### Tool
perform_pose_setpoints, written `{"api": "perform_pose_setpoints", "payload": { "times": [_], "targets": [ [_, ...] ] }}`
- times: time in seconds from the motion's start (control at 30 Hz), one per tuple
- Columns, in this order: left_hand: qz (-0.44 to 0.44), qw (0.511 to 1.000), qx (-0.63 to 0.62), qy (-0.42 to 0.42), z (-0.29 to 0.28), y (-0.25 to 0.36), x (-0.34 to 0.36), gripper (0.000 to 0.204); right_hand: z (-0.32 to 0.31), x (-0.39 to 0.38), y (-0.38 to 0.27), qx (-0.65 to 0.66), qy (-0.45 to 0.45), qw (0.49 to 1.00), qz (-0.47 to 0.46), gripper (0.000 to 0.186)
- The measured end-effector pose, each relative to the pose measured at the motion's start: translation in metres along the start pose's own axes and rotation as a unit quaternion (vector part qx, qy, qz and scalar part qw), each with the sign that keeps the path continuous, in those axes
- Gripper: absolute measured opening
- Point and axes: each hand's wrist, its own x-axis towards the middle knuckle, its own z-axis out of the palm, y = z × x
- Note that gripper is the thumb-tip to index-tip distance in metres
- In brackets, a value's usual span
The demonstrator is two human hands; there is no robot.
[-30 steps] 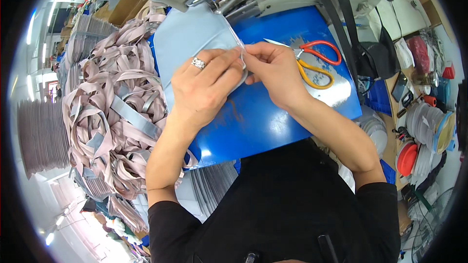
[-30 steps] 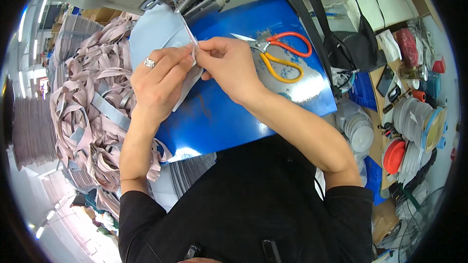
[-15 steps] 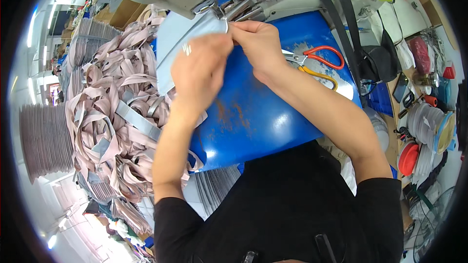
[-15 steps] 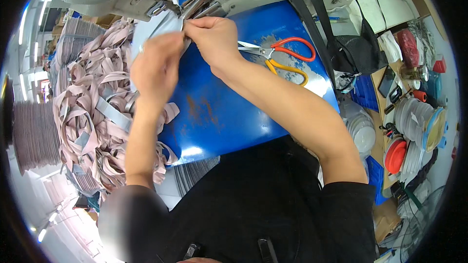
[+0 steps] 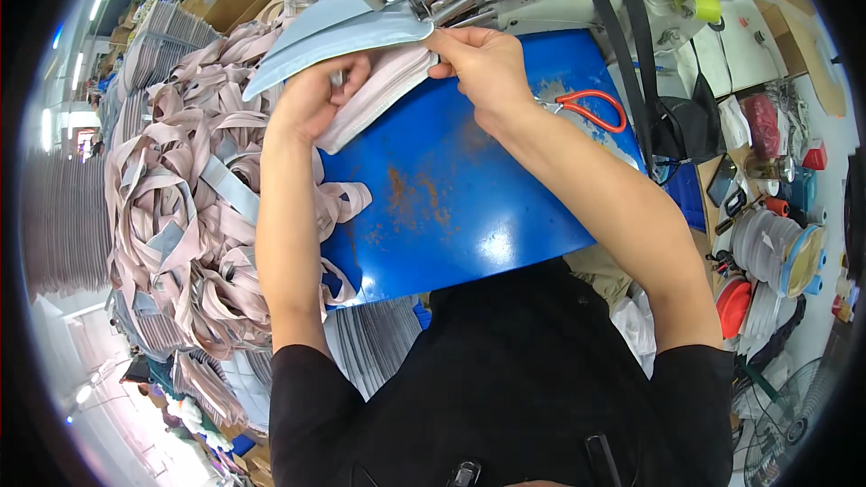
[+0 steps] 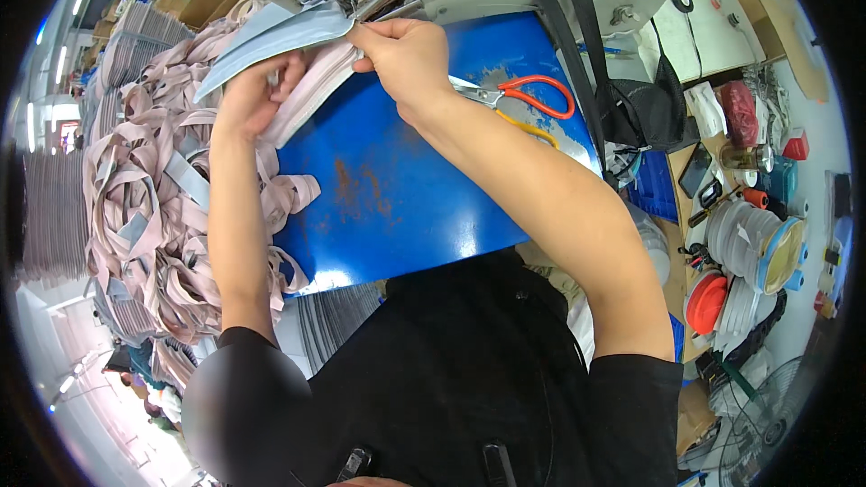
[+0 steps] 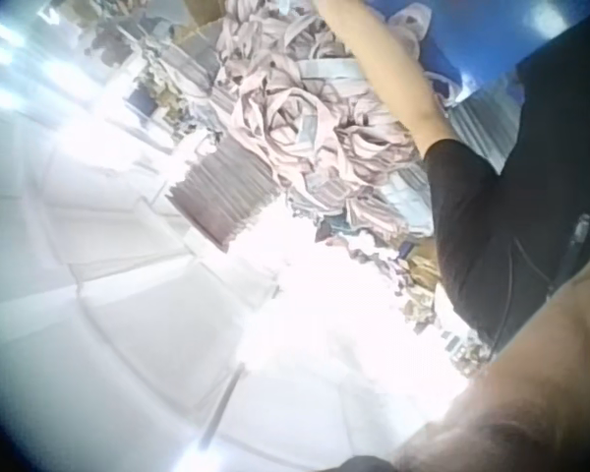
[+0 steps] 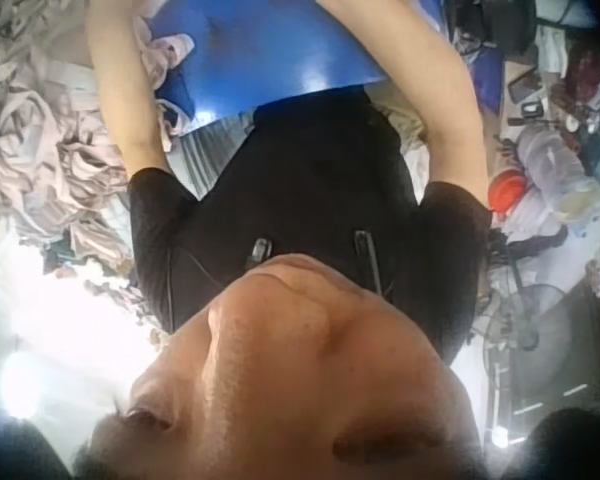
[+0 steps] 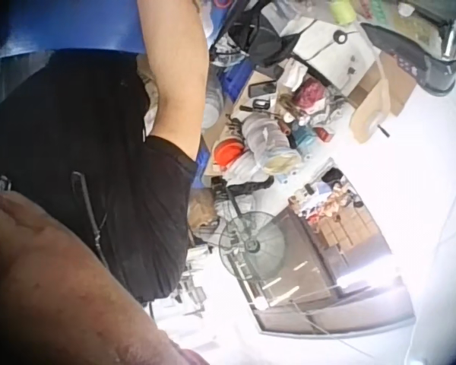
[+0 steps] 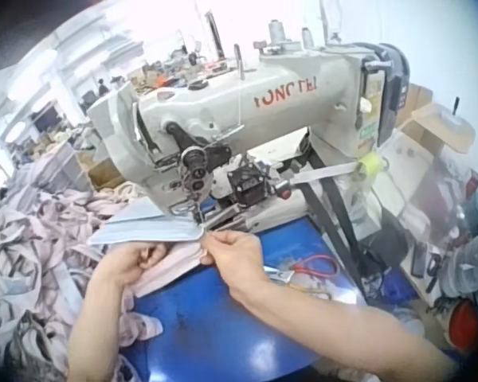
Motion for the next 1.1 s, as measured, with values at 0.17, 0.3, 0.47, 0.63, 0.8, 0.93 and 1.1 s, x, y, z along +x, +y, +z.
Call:
{"api": "perform_pose_setpoints", "payload": {
  "times": [0.17,0.3,0.47,0.63,0.8,0.93,1.1],
  "targets": [
    [0.1,0.878,-0.459,0.093,0.034,-0.044,0.048,0.035,0.006,-0.003,-0.002,0.035,0.011,0.999,-0.004,0.028],
    [0.183,0.888,-0.364,0.213,0.076,-0.058,0.033,0.027,0.0,0.001,-0.004,0.014,0.017,0.999,0.023,0.027],
    [0.188,0.815,0.477,0.273,0.072,-0.071,-0.041,0.014,0.001,0.001,-0.002,0.016,-0.001,0.999,0.028,0.029],
    [0.282,0.711,0.623,0.161,0.094,-0.012,-0.073,0.016,0.007,0.002,-0.003,-0.042,0.015,0.998,0.045,0.029],
    [0.334,0.684,0.648,0.038,0.131,0.02,-0.064,0.011,0.0,-0.005,-0.017,-0.163,-0.057,0.984,0.054,0.028],
    [0.297,0.732,0.609,0.066,0.151,0.022,-0.06,0.01,-0.004,-0.004,-0.018,-0.172,-0.097,0.977,0.079,0.021],
    [0.323,0.753,0.561,0.118,0.151,0.017,-0.065,0.012,-0.006,-0.002,-0.006,-0.108,-0.07,0.99,0.059,0.021]
  ]
}}
